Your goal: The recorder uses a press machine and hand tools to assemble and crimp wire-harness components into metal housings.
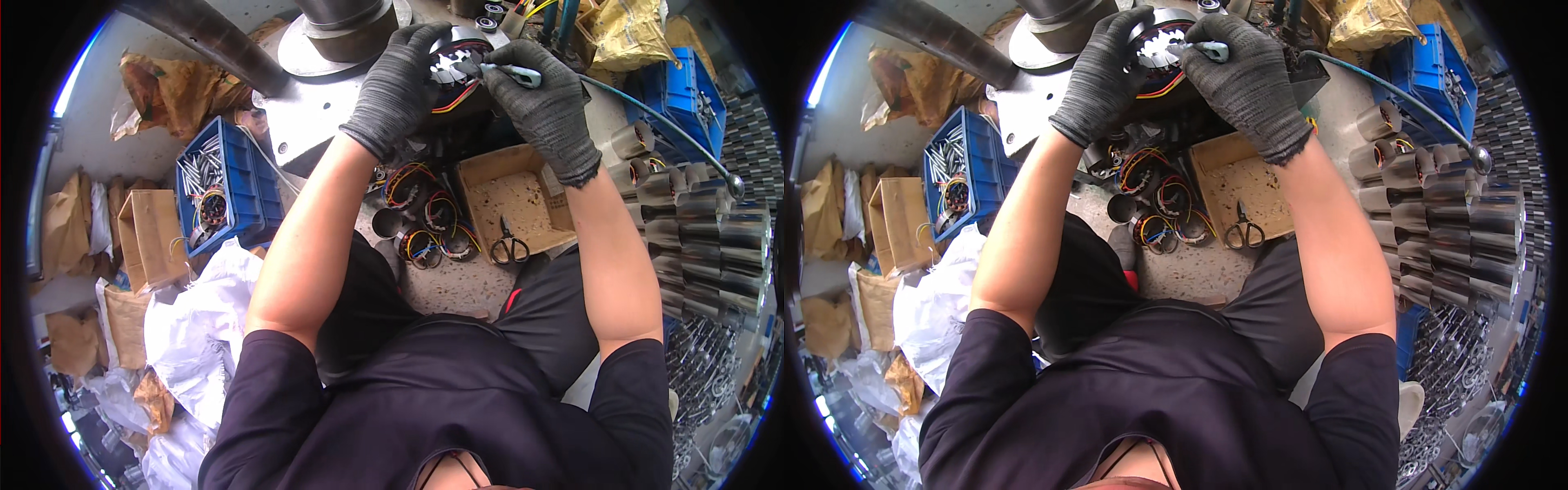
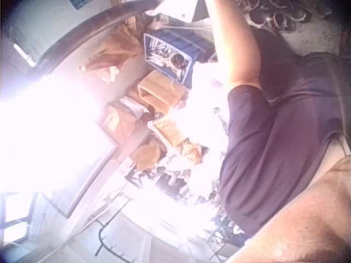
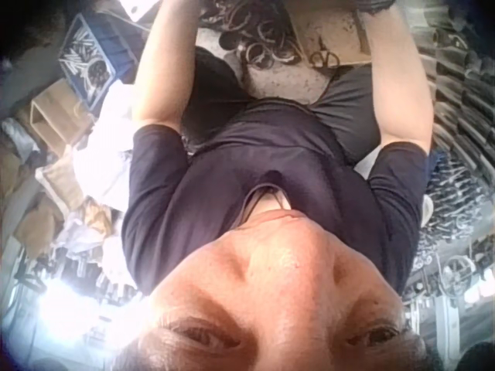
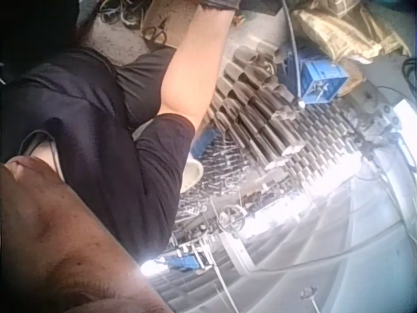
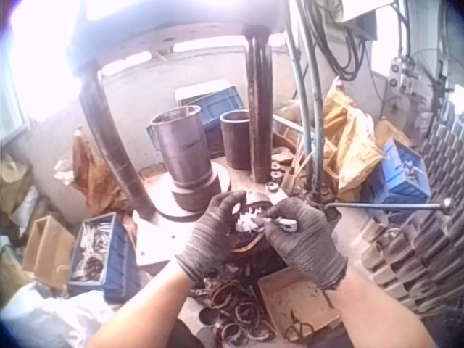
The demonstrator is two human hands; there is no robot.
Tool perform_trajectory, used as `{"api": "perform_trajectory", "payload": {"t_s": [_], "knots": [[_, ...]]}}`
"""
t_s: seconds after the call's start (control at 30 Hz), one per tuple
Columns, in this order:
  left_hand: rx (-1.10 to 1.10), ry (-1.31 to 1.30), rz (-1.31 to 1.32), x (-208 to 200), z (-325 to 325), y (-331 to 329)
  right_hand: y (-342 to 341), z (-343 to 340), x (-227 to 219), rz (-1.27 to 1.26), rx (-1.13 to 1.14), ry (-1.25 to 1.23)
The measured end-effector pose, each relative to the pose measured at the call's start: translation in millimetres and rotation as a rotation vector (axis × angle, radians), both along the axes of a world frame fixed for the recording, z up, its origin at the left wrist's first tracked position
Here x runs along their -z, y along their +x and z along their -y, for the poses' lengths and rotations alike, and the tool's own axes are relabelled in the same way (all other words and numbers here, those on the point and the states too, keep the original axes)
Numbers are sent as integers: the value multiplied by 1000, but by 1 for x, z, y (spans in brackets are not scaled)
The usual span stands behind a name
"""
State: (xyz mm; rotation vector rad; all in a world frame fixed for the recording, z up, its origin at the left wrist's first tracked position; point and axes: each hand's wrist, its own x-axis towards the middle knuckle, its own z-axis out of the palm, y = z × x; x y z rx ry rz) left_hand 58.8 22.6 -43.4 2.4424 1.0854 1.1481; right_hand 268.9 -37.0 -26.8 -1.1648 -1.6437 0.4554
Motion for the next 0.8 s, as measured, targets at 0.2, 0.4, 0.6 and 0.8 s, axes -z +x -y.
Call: {"api": "perform_trajectory", "payload": {"t_s": [0.2,0.4,0.6,0.8], "knots": [[-38,43,-28,-4,2,6,-6,-19,2,192,40,13],[4,-119,2,9,1,4,-1,-24,-5,6,-46,-184],[-34,-87,10,13,-4,5,27,-15,-27,456,-117,89],[-133,-88,46,2,-5,-3,20,0,-25,-298,-89,-326]]}}
